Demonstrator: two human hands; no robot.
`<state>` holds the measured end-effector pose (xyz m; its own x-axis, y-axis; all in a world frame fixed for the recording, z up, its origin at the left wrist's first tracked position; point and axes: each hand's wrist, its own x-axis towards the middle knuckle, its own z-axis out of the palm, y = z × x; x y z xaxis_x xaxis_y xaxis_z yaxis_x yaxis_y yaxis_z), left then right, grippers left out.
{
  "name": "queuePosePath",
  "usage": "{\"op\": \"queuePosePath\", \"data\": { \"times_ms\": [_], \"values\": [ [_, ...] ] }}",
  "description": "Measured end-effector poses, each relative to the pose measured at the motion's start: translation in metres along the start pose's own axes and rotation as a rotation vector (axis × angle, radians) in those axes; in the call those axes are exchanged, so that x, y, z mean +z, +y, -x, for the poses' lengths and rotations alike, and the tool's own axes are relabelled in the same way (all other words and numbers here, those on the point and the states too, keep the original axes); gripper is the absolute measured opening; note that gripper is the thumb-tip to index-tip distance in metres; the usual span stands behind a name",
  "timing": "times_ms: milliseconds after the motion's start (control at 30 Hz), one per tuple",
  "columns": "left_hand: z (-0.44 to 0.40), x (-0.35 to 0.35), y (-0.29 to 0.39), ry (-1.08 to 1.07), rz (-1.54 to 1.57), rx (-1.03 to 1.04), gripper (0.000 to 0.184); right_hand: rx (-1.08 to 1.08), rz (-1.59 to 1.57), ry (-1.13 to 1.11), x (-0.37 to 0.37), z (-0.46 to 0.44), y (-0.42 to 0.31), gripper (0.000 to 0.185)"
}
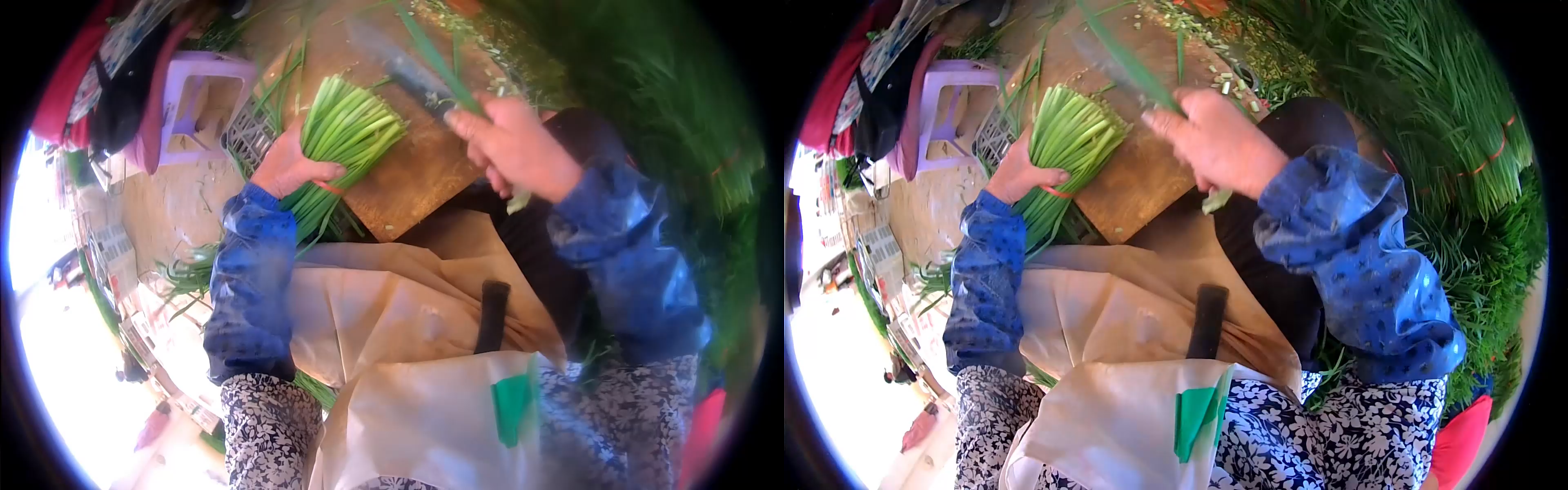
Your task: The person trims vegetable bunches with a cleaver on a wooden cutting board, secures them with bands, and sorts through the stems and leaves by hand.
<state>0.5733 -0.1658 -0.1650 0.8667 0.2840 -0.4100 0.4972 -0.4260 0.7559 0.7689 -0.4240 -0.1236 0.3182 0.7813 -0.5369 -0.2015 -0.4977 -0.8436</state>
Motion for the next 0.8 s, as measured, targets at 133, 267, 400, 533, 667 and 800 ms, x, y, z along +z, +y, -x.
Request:
{"op": "queuePosePath", "data": {
  "times_ms": [133,267,400,533,667,800],
  "values": [
    [0.005,-0.003,-0.006,-0.015,0.065,-0.032,0.086,0.007,0.050,-0.066,0.018,0.011,0.013,0.028],
    [0.005,-0.006,-0.003,-0.018,0.023,-0.007,0.085,-0.030,0.139,-0.027,0.031,-0.001,0.024,0.026],
    [0.005,-0.006,-0.010,-0.040,0.020,-0.165,0.085,-0.208,0.302,0.130,0.055,-0.015,0.050,0.039],
    [0.008,-0.002,0.001,-0.071,0.295,-0.141,0.093,-0.277,0.493,0.330,0.079,-0.062,0.033,0.040],
    [0.015,-0.001,-0.007,0.183,-0.068,-0.001,0.092,-0.302,0.914,0.368,0.046,-0.055,0.025,0.037],
    [0.021,-0.010,0.017,0.185,0.287,0.245,0.087,-0.405,1.185,0.531,0.015,-0.055,0.059,0.026]
  ]
}}
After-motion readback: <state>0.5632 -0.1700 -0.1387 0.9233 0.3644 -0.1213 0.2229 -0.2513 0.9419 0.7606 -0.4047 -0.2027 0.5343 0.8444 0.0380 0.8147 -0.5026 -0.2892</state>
